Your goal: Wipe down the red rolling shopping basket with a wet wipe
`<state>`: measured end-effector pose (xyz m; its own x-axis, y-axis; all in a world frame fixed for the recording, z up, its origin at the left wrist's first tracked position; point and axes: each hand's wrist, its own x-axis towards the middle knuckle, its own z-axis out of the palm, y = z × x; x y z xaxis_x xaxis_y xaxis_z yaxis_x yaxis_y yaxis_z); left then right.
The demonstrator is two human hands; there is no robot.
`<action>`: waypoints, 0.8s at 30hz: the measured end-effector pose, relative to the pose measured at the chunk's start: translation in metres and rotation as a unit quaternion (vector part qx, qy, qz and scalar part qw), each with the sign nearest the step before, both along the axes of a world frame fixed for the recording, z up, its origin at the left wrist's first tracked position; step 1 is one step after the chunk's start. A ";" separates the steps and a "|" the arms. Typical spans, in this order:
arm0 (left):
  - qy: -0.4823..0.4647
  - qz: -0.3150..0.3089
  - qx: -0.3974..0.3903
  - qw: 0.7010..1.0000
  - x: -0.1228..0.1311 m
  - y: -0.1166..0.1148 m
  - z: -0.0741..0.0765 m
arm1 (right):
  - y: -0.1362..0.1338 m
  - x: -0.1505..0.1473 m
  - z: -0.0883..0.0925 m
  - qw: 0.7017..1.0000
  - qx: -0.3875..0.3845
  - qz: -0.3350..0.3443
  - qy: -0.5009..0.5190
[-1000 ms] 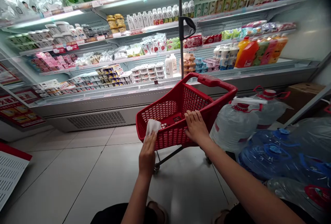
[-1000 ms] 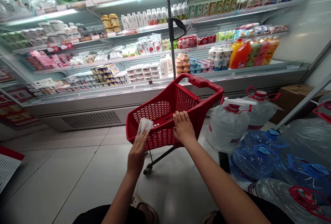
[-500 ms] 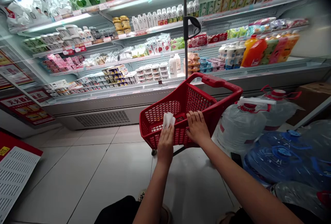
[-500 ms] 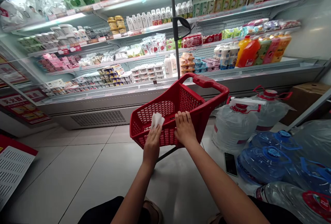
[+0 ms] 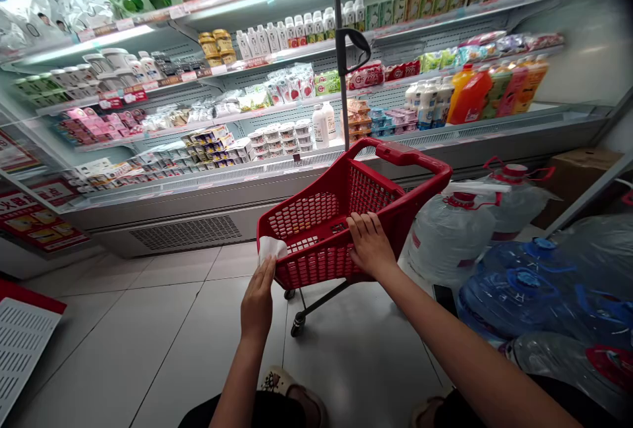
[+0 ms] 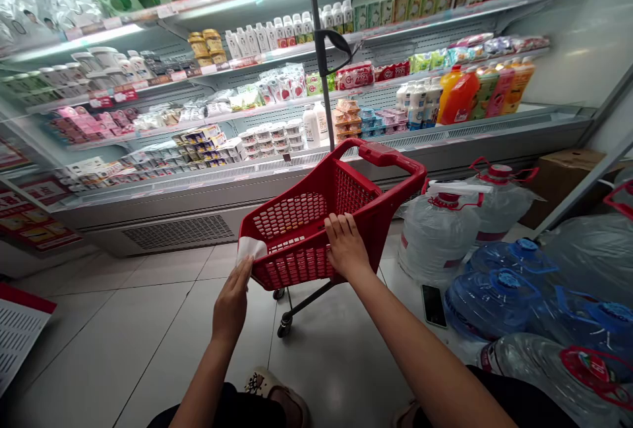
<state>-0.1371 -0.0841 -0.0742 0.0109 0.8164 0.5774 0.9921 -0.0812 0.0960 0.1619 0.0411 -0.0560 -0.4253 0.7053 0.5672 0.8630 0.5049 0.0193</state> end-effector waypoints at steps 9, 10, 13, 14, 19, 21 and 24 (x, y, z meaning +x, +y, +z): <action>-0.023 -0.083 0.004 0.996 0.098 0.044 0.006 | -0.002 -0.007 0.003 1.000 -0.008 -0.026 0.001; -0.031 -0.108 0.003 0.994 0.112 0.050 0.008 | -0.003 -0.005 0.004 1.000 -0.008 -0.024 0.004; -0.081 -0.169 0.008 0.982 0.141 0.058 0.013 | -0.005 0.005 0.006 0.999 -0.011 0.013 0.040; -0.106 -0.182 0.014 0.977 0.146 0.057 0.014 | -0.006 0.010 0.008 0.997 -0.016 0.039 0.060; -0.195 -0.223 0.060 0.953 0.147 0.031 0.024 | -0.013 0.021 0.019 0.959 -0.083 0.131 0.239; -0.198 -0.240 0.079 0.947 0.145 0.021 0.028 | -0.019 0.015 0.026 0.928 -0.121 0.130 0.329; -0.191 -0.258 0.095 0.942 0.145 0.010 0.034 | -0.031 0.000 0.039 0.846 -0.233 0.167 0.450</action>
